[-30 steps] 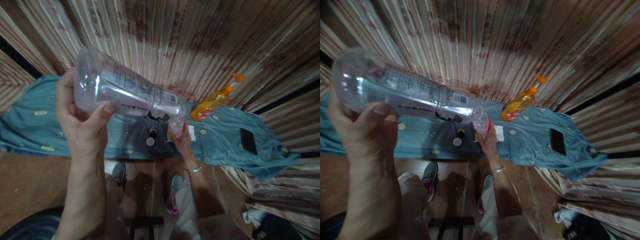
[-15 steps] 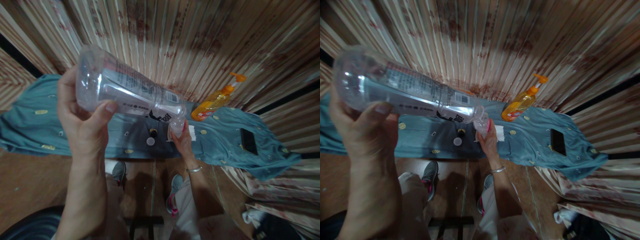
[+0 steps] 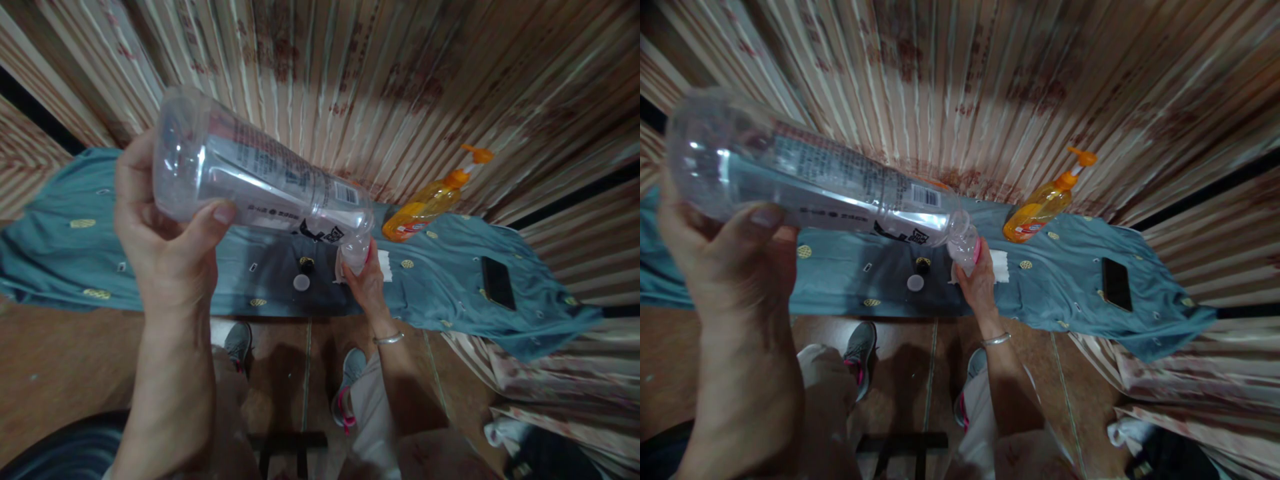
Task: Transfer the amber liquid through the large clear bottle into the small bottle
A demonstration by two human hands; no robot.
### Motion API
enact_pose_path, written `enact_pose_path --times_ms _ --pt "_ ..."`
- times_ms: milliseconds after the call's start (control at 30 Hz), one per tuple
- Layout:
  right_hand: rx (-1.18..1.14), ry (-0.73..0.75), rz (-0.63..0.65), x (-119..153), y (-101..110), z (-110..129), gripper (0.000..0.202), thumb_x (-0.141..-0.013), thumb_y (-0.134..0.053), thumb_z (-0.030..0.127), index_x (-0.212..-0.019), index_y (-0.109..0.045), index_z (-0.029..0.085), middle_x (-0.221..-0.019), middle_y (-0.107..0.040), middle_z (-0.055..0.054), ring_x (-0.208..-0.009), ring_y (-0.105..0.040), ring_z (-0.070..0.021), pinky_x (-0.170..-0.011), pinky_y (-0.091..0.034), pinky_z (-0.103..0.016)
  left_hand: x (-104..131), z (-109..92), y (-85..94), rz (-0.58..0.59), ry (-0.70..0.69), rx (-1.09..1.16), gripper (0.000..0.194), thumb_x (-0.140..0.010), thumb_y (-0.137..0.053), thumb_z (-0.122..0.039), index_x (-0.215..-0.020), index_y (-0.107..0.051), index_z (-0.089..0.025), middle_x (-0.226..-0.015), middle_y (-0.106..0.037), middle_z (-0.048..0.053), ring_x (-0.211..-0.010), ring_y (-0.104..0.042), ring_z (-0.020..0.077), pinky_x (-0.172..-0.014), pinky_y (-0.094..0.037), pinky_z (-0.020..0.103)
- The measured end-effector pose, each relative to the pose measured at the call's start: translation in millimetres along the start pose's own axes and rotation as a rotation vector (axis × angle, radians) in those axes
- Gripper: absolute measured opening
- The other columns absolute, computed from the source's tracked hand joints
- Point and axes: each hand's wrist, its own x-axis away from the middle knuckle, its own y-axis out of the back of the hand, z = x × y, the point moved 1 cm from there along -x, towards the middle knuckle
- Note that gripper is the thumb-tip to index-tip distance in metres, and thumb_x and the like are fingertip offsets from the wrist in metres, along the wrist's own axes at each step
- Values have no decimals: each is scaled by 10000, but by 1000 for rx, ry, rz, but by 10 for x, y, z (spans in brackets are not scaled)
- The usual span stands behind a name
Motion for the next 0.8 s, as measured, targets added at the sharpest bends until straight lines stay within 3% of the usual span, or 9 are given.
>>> enact_pose_path --times_ms 133,433,600,800 --pt "-11 -5 19 -3 7 -2 847 -875 -630 417 -1580 -235 162 -1526 -503 -201 -1388 -531 -311 -1121 -481 -535 -7 26 6 -2 -38 62 871 -446 -850 -714 -1164 -687 -250 -1087 -648 44 -1153 -626 313 -1118 -420 579" --pt "18 9 -10 20 -18 -23 854 -879 -627 402 -1587 -204 182 -1549 -480 -191 -1423 -500 -296 -1145 -461 -534 -28 55 28 12 -44 77 890 -450 -879 -666 -1209 -675 -247 -1175 -647 59 -1178 -614 311 -1132 -406 574" --pt "2 12 -6 13 -13 -23 850 -874 -636 416 -1578 -231 165 -1538 -491 -204 -1410 -514 -311 -1132 -471 -534 -54 155 72 54 -120 61 1047 -365 -838 -790 -1243 -640 -254 -1159 -623 40 -1163 -620 307 -1112 -404 603" --pt "-18 -8 9 5 -1 -7 851 -870 -637 390 -1582 -226 172 -1517 -518 -198 -1390 -533 -312 -1114 -485 -543 -62 158 67 60 -143 92 999 -374 -866 -724 -1236 -672 -259 -1169 -671 39 -1114 -632 272 -1071 -454 559"
